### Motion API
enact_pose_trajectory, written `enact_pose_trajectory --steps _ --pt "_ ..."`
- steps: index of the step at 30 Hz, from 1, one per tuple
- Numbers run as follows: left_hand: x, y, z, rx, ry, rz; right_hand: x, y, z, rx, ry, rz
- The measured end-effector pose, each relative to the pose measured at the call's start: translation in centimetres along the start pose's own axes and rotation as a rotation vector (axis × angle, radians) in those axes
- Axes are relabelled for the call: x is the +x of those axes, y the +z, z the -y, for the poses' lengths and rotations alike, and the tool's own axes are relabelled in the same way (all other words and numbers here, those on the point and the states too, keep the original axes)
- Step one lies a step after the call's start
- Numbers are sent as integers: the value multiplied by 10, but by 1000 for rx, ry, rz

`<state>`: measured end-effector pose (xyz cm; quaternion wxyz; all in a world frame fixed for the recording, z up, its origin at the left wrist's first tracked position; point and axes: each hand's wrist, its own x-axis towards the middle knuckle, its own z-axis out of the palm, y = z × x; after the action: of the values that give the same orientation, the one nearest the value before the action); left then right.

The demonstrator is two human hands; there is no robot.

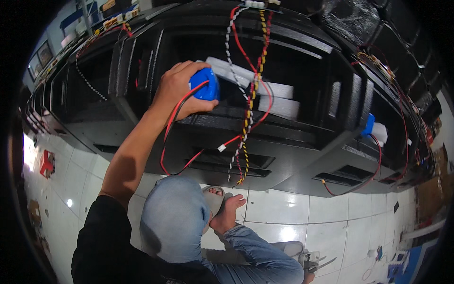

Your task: The person sits on the floor and uses a power drill to secure screws into a black electronic enclosure. They then use a knife to cut the casing of a blue battery pack and place it inside the enclosure along with white foam padding.

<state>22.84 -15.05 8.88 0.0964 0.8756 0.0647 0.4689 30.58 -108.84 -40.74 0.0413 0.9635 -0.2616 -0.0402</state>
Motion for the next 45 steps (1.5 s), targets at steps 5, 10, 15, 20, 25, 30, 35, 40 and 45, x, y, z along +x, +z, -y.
enact_pose_trajectory --steps 5,10,15,20,25,30,35,40,45 --pt "-2 6 -43 -20 -60 -12 -80 0 5 197 148 88" --pt "-8 -14 -50 -80 -87 -149 -111 -48 43 528 160 -48" --pt "-14 -61 -66 -145 -63 -193 -169 -202 85 904 147 -171" --pt "-3 -87 -65 -87 142 -65 -144 -241 92 1399 -50 -277" --pt "23 -87 -74 -49 213 78 -183 -319 205 1644 -299 -177" --pt "28 -63 -102 -36 308 168 -247 -368 298 1846 -660 -109" --pt "7 -49 -114 -138 251 11 -349 -407 356 1917 -931 521" --pt "-20 -27 -111 -226 230 -187 -396 -436 392 1656 -1158 897" --pt "-40 -4 -94 -422 244 -217 -396 -440 400 1599 -1281 673"
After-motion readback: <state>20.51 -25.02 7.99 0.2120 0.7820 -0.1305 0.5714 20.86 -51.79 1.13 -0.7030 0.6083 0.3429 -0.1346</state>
